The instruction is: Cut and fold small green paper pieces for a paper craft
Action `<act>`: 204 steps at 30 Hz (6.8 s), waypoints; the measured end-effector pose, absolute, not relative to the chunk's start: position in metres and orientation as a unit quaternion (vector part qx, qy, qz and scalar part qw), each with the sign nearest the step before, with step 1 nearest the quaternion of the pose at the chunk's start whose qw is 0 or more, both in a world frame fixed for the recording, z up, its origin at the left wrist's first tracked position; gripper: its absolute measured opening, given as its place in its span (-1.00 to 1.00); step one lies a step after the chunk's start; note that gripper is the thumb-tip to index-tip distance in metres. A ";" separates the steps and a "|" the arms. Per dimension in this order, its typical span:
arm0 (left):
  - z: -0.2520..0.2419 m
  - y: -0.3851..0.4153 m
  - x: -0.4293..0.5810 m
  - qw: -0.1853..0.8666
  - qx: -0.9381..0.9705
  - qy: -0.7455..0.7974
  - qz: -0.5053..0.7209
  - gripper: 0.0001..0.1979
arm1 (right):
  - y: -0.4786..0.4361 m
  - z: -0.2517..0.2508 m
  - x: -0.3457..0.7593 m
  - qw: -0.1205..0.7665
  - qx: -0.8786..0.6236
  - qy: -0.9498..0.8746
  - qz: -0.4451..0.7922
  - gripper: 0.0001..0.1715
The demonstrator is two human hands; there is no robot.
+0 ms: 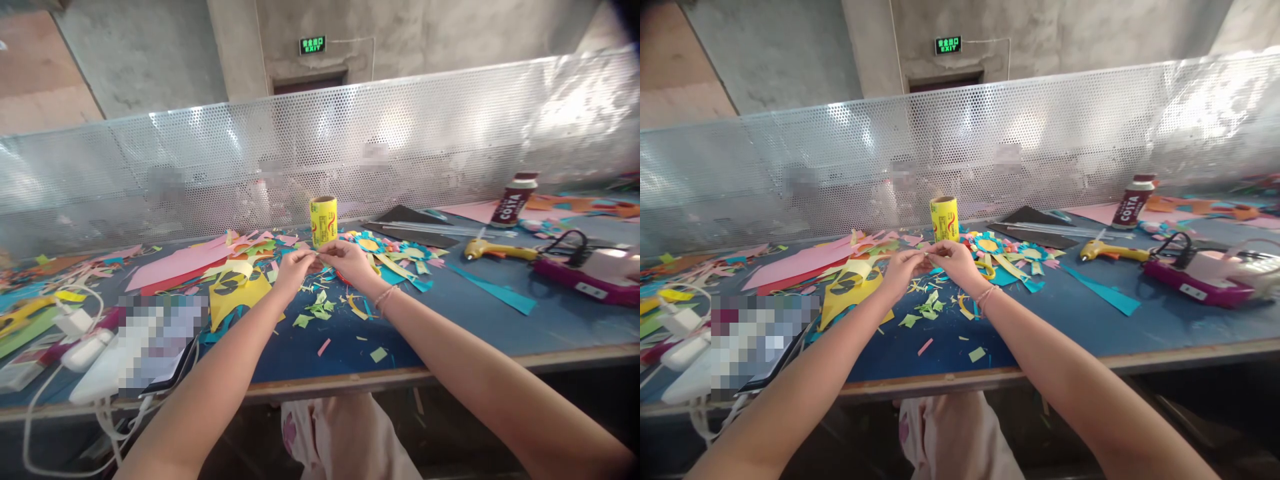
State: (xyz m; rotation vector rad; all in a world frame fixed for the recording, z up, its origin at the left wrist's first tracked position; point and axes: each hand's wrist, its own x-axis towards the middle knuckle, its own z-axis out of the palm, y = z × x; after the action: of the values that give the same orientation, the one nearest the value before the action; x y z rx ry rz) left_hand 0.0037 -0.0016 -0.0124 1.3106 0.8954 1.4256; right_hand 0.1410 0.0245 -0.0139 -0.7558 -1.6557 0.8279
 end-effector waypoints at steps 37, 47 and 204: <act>-0.014 0.005 -0.005 0.436 0.543 0.398 0.598 -0.73 | 0.024 -0.013 0.145 0.504 -0.343 -0.758 0.232 -0.74; -0.014 0.005 -0.007 0.568 0.460 0.346 0.588 -0.80 | 0.023 -0.010 0.149 0.518 -0.293 -0.743 0.307 -0.76; -0.013 0.004 -0.002 0.499 0.477 0.377 0.617 -0.75 | 0.027 -0.017 0.143 0.514 -0.377 -0.733 0.239 -0.74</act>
State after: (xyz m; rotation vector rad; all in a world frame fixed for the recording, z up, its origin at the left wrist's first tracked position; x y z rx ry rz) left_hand -0.0015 0.0036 -0.0131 1.1533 0.9130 1.4929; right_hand 0.1433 0.0269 -0.0171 -0.9060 -1.7611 0.5743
